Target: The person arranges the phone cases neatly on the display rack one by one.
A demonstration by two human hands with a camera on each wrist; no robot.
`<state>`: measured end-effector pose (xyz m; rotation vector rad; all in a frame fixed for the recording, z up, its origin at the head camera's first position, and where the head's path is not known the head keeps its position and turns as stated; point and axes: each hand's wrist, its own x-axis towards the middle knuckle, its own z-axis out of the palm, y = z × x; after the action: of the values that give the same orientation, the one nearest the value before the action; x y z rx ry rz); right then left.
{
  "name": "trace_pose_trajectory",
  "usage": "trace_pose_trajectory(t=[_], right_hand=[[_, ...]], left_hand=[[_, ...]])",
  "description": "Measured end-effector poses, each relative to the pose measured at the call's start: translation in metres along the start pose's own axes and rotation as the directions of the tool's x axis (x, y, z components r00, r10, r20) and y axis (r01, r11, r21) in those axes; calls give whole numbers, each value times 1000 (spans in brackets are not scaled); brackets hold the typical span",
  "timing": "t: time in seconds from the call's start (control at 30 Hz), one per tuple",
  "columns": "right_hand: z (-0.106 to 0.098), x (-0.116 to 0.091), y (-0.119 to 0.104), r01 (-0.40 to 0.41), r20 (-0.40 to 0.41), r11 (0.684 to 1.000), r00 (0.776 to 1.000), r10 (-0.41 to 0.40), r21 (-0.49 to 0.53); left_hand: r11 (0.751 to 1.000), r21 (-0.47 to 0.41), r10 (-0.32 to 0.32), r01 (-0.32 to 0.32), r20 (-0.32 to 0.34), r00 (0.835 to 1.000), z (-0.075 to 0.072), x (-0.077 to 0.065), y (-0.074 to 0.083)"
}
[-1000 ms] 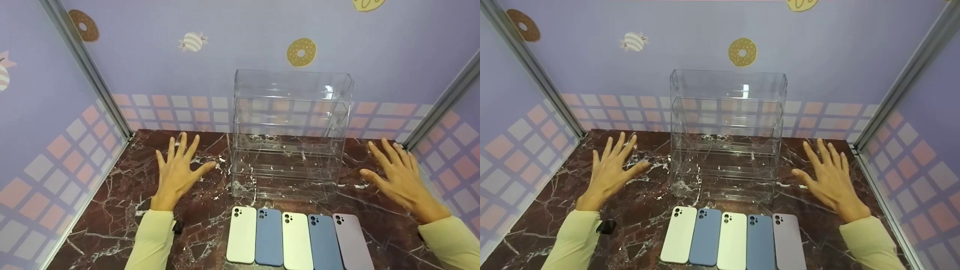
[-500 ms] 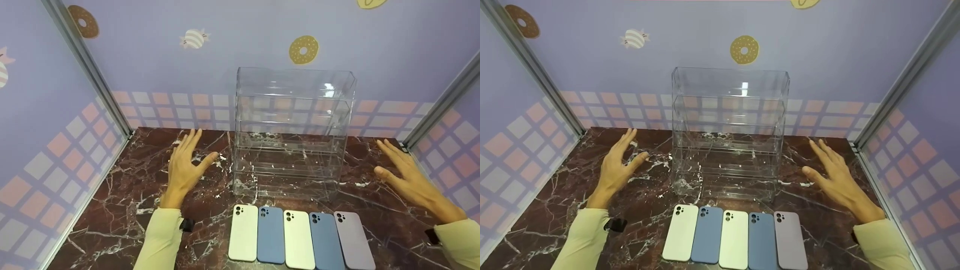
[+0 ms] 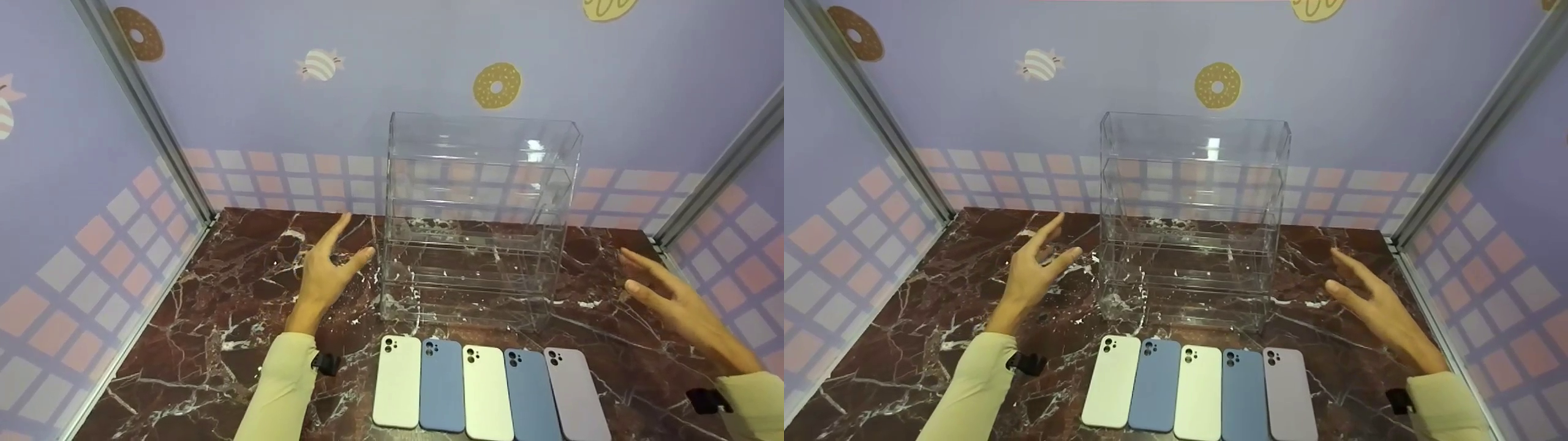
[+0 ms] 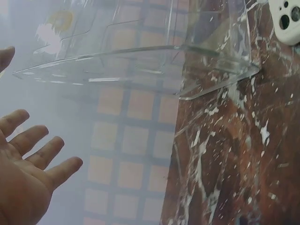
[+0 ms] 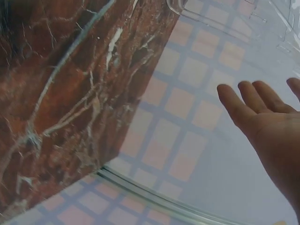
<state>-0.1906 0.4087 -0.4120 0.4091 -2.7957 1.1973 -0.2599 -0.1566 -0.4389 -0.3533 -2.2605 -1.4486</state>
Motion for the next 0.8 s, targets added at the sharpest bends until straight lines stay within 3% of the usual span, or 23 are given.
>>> trace_pose_trajectory(t=[0.17, 0.43, 0.67, 0.8], right_hand=[[5, -3, 8, 10, 2, 998, 1000, -10, 67], [22, -5, 21, 53, 32, 983, 998, -60, 175], [31, -7, 29, 1, 69, 985, 998, -13, 173], [37, -9, 32, -23, 94, 981, 996, 5, 194]], left_hand=[[998, -27, -52, 53, 10, 999, 11, 0, -5], [999, -41, -20, 22, 30, 999, 27, 1, -12], [991, -115, -57, 62, 51, 997, 39, 1, -14], [993, -93, -71, 74, 40, 997, 44, 1, -17]])
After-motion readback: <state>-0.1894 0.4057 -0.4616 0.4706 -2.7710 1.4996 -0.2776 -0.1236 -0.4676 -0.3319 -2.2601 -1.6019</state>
